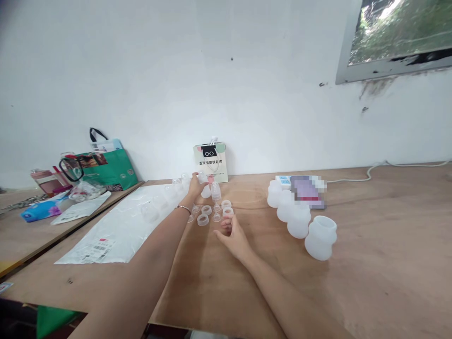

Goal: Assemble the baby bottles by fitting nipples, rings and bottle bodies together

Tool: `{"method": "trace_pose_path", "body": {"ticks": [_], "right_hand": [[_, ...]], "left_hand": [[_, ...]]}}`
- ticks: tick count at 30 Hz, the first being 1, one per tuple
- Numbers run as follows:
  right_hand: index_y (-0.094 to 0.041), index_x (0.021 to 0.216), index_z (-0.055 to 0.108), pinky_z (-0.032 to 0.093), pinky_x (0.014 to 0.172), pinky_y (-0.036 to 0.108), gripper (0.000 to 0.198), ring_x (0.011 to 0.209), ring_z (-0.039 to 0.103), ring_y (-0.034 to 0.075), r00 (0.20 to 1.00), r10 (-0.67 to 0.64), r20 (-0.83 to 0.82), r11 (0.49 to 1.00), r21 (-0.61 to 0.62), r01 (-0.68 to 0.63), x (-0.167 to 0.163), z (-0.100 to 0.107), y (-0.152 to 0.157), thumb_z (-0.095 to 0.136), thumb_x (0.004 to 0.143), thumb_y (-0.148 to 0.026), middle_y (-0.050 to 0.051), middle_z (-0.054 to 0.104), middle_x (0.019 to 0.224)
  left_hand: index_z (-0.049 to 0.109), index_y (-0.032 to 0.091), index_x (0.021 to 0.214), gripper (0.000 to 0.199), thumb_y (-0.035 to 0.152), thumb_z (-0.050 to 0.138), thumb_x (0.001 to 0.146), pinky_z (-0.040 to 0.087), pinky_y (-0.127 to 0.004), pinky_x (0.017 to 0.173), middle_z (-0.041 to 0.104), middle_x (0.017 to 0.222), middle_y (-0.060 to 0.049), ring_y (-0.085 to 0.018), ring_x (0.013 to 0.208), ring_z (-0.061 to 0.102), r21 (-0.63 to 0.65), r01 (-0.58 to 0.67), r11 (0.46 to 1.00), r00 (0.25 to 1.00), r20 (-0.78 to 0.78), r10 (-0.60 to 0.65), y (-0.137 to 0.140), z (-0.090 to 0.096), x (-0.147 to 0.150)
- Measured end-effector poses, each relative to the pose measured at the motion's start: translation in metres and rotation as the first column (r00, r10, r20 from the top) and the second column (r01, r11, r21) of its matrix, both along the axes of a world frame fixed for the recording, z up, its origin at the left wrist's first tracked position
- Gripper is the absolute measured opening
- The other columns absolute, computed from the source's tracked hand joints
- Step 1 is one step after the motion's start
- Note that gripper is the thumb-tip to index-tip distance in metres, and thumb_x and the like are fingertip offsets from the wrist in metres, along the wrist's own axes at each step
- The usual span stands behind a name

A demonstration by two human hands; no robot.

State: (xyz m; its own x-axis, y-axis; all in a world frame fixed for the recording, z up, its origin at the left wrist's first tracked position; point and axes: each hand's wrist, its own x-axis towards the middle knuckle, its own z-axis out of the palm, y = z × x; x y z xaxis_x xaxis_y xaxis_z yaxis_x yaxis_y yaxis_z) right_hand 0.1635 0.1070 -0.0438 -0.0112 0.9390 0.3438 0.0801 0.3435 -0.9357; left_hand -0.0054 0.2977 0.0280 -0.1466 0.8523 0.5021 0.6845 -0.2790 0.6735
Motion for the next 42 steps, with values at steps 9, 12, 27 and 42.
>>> {"method": "trace_pose_path", "body": {"ticks": [9,12,27,42], "right_hand": [[-0.019,0.088,0.050,0.045,0.074,0.033,0.016,0.083,0.058,0.018,0.952,-0.229,0.203,0.972,0.105,0.212,0.009,0.003,0.007,0.045,0.076,-0.028,0.006,0.060,0.089],[-0.018,0.093,0.050,0.036,0.088,0.043,0.025,0.101,0.050,0.026,0.902,-0.352,0.250,0.935,0.132,0.328,0.015,-0.001,0.026,0.051,0.070,-0.026,0.011,0.057,0.101],[-0.020,0.096,0.051,0.039,0.083,0.038,0.041,0.092,0.057,0.024,0.928,-0.254,0.272,0.967,0.076,0.242,0.010,-0.006,0.067,0.067,0.059,-0.025,0.007,0.064,0.093],[-0.016,0.080,0.060,0.054,0.062,0.025,0.022,0.068,0.064,0.015,0.776,0.069,-0.626,0.873,-0.339,-0.351,0.019,0.021,0.004,0.041,0.081,-0.027,0.008,0.067,0.075]], "left_hand": [[0.042,0.011,0.111,0.037,0.031,0.051,0.080,0.035,-0.038,0.095,0.048,0.113,-0.015,-0.023,0.111,0.044,0.388,0.103,0.916,0.977,-0.211,-0.021,-0.077,0.037,0.021],[0.053,0.015,0.083,0.016,0.026,0.041,0.085,0.042,-0.033,0.081,0.057,0.086,-0.007,-0.018,0.087,0.053,0.240,0.356,0.903,0.865,-0.450,-0.221,-0.113,0.036,0.022],[0.050,0.015,0.101,0.021,0.018,0.040,0.083,0.041,-0.037,0.085,0.055,0.104,-0.010,-0.022,0.098,0.050,-0.167,0.379,0.910,0.455,-0.822,-0.341,-0.138,-0.025,0.023],[0.053,0.015,0.088,0.021,0.004,0.041,0.074,0.044,-0.038,0.077,0.048,0.100,-0.013,-0.023,0.087,0.050,-0.200,0.421,0.885,0.514,-0.751,-0.414,-0.146,-0.033,0.017]]}}
